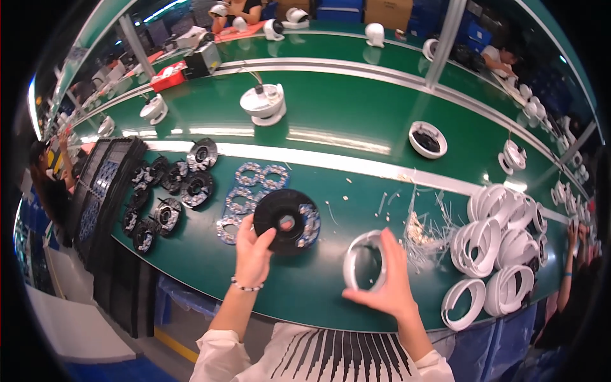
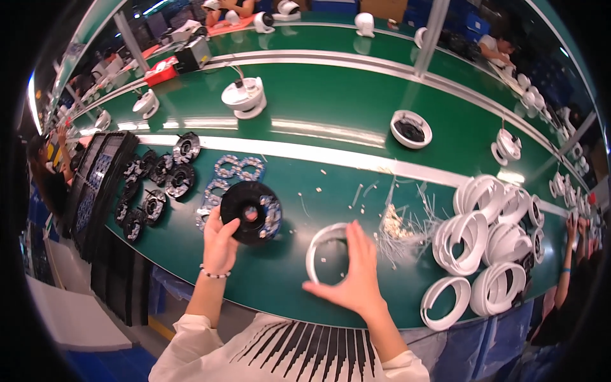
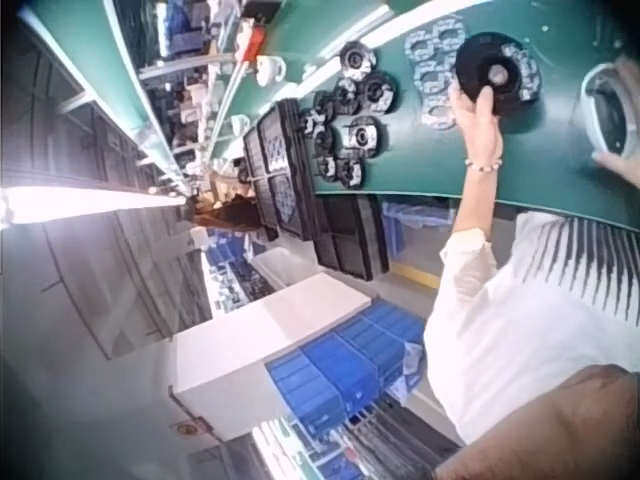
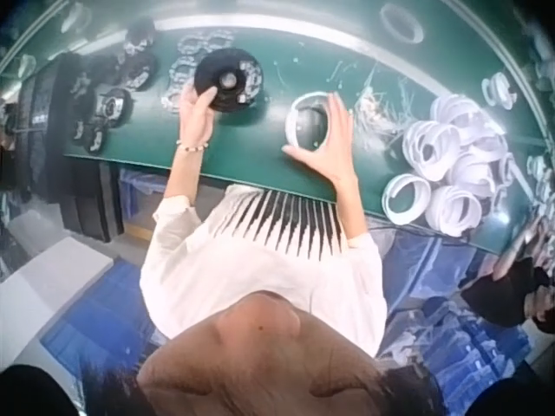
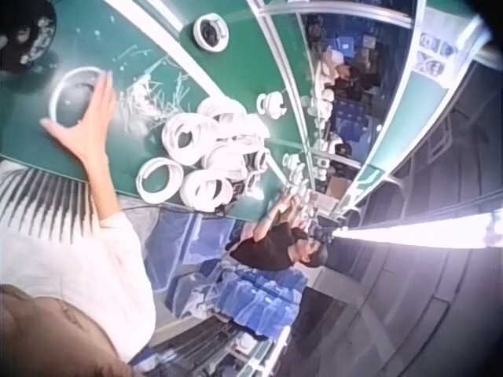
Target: The recorder is assembling dome-style security cameras on a factory production line.
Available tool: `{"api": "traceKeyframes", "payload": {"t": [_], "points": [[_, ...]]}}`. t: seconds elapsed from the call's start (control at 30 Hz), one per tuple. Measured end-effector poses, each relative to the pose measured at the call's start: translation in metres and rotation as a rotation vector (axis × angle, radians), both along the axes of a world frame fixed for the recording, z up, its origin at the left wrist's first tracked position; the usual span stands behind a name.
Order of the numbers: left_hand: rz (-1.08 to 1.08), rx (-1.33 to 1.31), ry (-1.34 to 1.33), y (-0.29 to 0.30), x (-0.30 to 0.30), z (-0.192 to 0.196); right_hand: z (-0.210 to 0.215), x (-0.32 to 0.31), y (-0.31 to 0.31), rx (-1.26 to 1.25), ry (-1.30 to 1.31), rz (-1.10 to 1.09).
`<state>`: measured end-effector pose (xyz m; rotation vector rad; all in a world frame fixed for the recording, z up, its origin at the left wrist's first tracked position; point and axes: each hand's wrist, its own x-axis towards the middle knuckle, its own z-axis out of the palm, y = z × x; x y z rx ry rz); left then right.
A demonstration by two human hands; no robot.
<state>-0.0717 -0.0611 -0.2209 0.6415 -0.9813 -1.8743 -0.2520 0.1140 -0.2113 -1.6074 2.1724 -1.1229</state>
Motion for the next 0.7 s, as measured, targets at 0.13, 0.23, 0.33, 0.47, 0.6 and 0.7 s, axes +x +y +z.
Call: {"api": "traceKeyframes", "payload": {"t": [0.13,0.23,0.33,0.47,0.6,0.7], "points": [[0.050,-0.212,-0.090,0.034,-0.044,-0.012,0.013,0.004,-0.016,-0.396,-0.928,-0.098],[-0.052,-0.236,-0.069,0.065,-0.066,-0.015,0.000,0.006,-0.021,-0.345,-0.642,-0.080],[-0.331,-0.258,0.110,0.078,-0.070,-0.011,0.009,0.006,-0.014,-0.209,-0.160,-0.110],[-0.818,0.274,0.398,0.053,-0.060,-0.001,0.014,0.001,-0.002,-0.153,-0.289,-0.136],[-0.831,0.679,0.450,0.045,-0.061,-0.016,0.020,0.018,-0.003,-0.128,-0.043,-0.097],[-0.808,0.738,0.437,0.044,-0.058,-0.025,0.023,0.025,-0.004,-0.086,0.007,-0.088]]}}
